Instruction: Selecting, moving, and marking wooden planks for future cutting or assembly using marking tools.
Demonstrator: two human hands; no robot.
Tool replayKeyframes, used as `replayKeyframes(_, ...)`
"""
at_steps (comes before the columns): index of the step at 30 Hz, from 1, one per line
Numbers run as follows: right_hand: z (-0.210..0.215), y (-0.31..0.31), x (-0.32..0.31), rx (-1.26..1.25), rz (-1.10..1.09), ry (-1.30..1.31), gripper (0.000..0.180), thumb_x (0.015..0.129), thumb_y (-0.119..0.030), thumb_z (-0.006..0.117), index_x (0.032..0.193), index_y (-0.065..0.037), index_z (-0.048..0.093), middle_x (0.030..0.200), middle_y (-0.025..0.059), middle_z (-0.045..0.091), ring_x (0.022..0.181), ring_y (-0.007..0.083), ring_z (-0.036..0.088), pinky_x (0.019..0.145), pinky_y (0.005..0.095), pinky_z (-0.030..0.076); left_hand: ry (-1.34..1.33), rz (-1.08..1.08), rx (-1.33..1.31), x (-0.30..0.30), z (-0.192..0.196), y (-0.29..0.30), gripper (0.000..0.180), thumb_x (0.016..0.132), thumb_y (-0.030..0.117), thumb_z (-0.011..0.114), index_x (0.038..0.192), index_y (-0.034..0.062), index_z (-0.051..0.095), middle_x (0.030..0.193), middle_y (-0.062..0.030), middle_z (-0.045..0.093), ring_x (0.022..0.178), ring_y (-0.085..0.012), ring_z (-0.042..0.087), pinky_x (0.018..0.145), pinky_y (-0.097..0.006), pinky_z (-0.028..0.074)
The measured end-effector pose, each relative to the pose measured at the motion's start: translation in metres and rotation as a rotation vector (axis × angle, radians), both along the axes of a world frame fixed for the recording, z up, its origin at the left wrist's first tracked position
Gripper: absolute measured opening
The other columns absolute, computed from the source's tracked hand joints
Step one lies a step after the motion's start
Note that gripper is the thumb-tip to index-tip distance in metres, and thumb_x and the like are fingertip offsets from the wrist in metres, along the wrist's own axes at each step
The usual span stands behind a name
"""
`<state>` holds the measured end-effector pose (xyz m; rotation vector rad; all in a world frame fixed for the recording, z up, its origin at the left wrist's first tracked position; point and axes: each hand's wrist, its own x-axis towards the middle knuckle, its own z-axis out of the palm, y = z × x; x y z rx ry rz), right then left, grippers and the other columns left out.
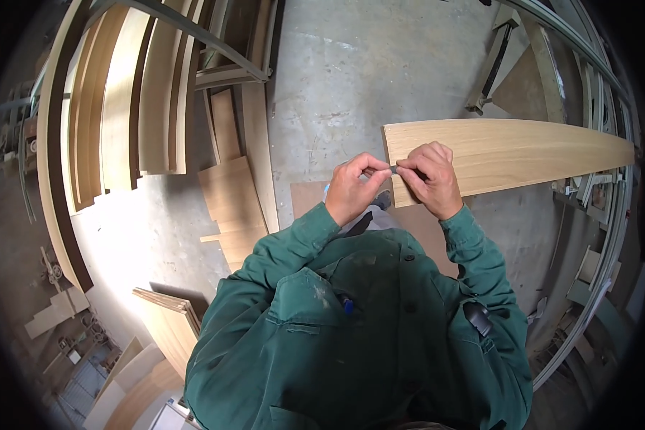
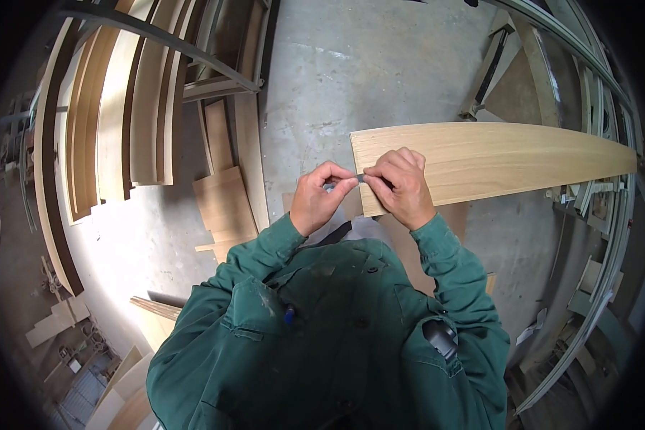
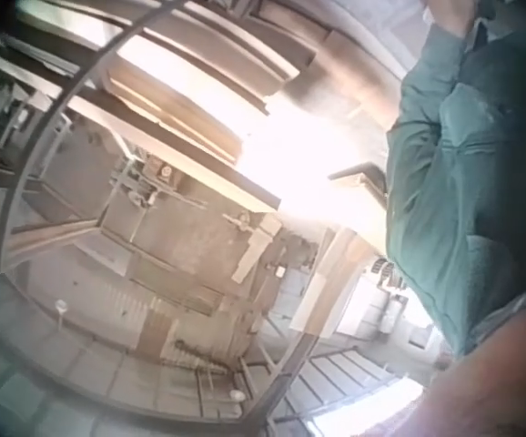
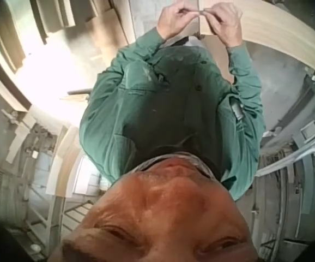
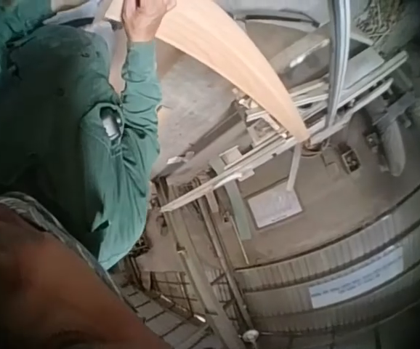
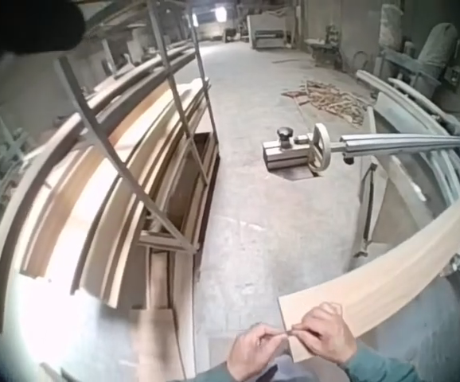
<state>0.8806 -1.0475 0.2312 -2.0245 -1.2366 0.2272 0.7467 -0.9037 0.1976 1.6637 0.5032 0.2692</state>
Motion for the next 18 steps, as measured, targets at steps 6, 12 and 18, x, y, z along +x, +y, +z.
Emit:
replayKeyframes(6,0.004,-0.018,-0.012,-0.019,0.112,0.017,0.011,0.076,-0.011,0.078,0.083,-0.009,0.069,0.081,0.0025,0.059,0.085,0.0221,0.055,0.087,0.0361,0.036,0.025,-0.009,0.006,-0.025,-0.001,-0.022,0.013,0.087,0.009,0.075,0.094,0.0005,0.068,0.086,-0.0063,0.072,0.077,-0.0115,0.066,0.072,-0.027,0.053)
replayKeyframes(12,0.009,-0.035,-0.025,-0.024,0.119,0.03,0.013,0.075,-0.008,0.078,0.083,-0.009,0.068,0.081,0.0033,0.058,0.086,0.0231,0.055,0.087,0.0366,0.035,0.027,-0.06,-0.048,-0.039,0.007,-0.033,0.012,0.086,0.008,0.075,0.093,0.0007,0.068,0.085,-0.0054,0.071,0.076,-0.0115,0.066,0.072,-0.027,0.053)
replayKeyframes(18,0.016,-0.031,-0.02,-0.104,0.175,0.004,0.012,0.076,-0.008,0.077,0.083,-0.01,0.067,0.081,0.0036,0.057,0.086,0.023,0.055,0.087,0.0367,0.034,0.034,-0.116,-0.009,-0.038,0.007,-0.029,0.013,0.086,0.009,0.074,0.094,0.0008,0.068,0.088,-0.0095,0.072,0.077,-0.0182,0.07,0.07,-0.03,0.055)
